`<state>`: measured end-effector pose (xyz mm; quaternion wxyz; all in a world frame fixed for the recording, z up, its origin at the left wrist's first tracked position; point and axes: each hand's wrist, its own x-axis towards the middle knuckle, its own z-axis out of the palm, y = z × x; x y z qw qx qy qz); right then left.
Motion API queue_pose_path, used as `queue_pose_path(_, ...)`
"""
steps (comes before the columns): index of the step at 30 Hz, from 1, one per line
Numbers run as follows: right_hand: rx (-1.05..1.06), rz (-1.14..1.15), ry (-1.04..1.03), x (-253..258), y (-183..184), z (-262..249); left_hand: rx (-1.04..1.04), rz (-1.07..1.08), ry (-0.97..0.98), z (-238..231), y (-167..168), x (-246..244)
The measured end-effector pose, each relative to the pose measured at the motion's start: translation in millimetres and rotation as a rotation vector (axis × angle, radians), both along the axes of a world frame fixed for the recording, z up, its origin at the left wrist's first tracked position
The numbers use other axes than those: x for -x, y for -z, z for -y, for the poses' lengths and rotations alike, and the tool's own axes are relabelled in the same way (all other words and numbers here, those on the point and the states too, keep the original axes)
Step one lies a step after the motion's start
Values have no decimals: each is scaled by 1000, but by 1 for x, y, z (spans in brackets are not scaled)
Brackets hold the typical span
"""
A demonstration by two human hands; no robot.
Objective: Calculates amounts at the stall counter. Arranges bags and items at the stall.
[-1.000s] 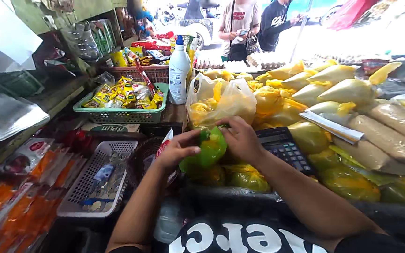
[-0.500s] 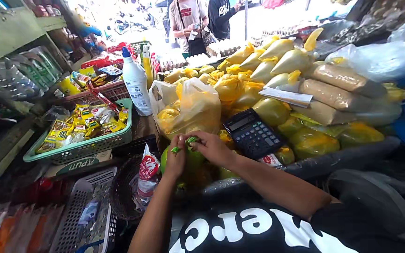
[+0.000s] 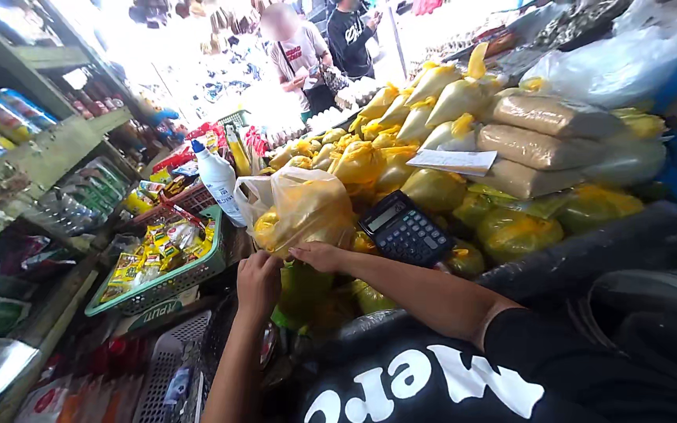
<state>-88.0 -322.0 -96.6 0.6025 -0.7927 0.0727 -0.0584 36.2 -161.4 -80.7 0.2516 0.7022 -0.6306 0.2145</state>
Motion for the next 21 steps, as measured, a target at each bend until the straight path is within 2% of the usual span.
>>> queue_pose_path(2,-36,-24,-11,0,-7,-3,109,246,-52,-1,3,2)
queue_pose_path(4,6,-11,-31,0,-18,-9,126,330,-99,-5,1,10)
queue_pose_path(6,161,33,-23,-6,-18,-18,40,316,-138,-13,2,19)
queue_pose_path(8,346,43,2,-9,-13,-20,-74,209,-182,-27,12,27)
queue_pose_path(10,484,-78,80,-13,-3,-7,-226,-25,-230,-45,25,36)
queue_pose_path(12,508,-130,137,-14,6,4,-248,-386,-280,-55,31,42)
queue_pose_path(15,442,33,174,-3,-1,0,14,-1010,-170,-48,21,45)
queue_pose_path(16,422,96,166,1,-6,-3,88,-1165,-120,-41,16,47)
queue_pose_path(17,401,135,166,5,-12,-6,111,-1228,-93,-31,13,47)
queue_pose_path(18,382,159,183,9,-16,-8,88,-1172,-118,-22,11,48)
queue_pose_path(19,373,174,200,11,-17,-11,-11,-1016,-196,-14,9,49)
queue_pose_path(21,391,212,219,13,-16,-14,-312,-670,-362,-2,2,55)
